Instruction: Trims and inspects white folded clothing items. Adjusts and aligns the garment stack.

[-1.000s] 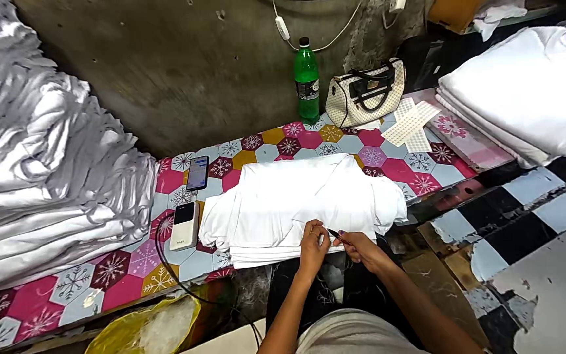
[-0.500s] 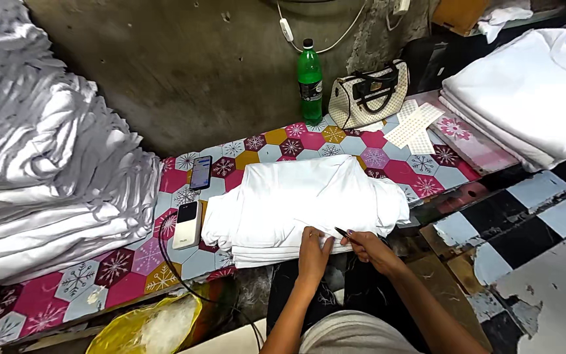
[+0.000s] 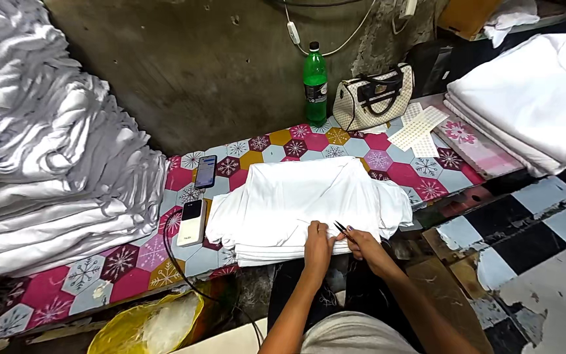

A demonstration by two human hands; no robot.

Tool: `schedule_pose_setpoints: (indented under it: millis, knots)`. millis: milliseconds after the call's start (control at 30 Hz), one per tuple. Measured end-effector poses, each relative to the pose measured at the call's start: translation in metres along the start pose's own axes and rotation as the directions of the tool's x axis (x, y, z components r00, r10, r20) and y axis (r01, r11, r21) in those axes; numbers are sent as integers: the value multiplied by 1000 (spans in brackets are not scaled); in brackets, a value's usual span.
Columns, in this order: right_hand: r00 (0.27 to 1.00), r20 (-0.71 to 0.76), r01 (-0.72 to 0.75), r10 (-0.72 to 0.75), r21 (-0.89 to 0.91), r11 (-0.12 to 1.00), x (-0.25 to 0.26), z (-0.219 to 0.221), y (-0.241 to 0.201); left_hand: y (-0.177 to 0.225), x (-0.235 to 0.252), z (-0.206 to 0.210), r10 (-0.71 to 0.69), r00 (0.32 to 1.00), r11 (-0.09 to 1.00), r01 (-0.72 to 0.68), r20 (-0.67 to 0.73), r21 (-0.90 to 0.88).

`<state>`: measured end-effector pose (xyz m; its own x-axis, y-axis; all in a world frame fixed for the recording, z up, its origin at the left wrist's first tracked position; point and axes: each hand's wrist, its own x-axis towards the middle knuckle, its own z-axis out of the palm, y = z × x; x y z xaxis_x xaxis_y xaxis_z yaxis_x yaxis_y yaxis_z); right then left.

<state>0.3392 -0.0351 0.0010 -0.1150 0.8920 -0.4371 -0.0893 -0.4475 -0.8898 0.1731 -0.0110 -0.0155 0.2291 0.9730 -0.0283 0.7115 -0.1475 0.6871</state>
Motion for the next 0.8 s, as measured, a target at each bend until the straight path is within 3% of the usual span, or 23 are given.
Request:
schedule_pose_setpoints:
  millis: [100, 167, 200, 267, 300, 333, 367, 400, 467, 500, 567, 667, 733, 800]
  knots:
    - [999, -5, 51, -51, -13, 999, 0, 0, -3, -19, 7, 14, 122, 992, 992, -121, -23, 26]
    - [996, -16, 82, -83, -30, 996, -3, -9, 1, -29, -6, 1, 81, 977, 993, -97, 197, 73]
    - [995, -30, 98, -99, -40, 994, -5, -13, 4, -32, -13, -10, 26, 928, 990, -74, 372, 116]
    - [987, -76, 132, -138, -88, 987, -6, -19, 9, -35, -28, -29, -74, 744, 977, -79, 664, 198]
    - [980, -100, 157, -174, -157, 975, -6, -18, 11, -33, -33, -35, -112, 659, 971, -88, 744, 224]
    - [969, -115, 181, -218, -271, 946, -5, -15, 11, -28, -37, -39, -141, 617, 967, -82, 774, 241]
    - [962, -114, 187, -250, -398, 898, -4, -10, 9, -23, -38, -43, -146, 647, 969, -58, 749, 239]
    - [956, -114, 175, -269, -516, 839, -2, -1, 7, -18, -37, -43, -127, 742, 978, -17, 658, 207]
    - [957, -110, 121, -270, -693, 710, 5, 15, 4, -8, -22, -32, -74, 930, 995, 45, 359, 88]
    - [962, -112, 84, -250, -749, 657, 9, 20, 3, -5, -10, -23, -49, 971, 998, 39, 235, 47]
    - [973, -120, 15, -197, -819, 573, 17, 24, 5, -7, 6, -5, 3, 991, 999, -10, 133, 52]
    - [979, -118, -15, -169, -859, 512, 23, 17, 7, -21, 4, 7, 90, 989, 993, -97, 114, 63]
    - [977, -106, 3, -186, -861, 509, 23, 14, 10, -37, -12, 0, 79, 979, 995, -89, 186, 44]
    - [969, -99, 32, -224, -855, 517, 23, 13, 13, -50, -28, -18, 5, 912, 996, -40, 410, 75]
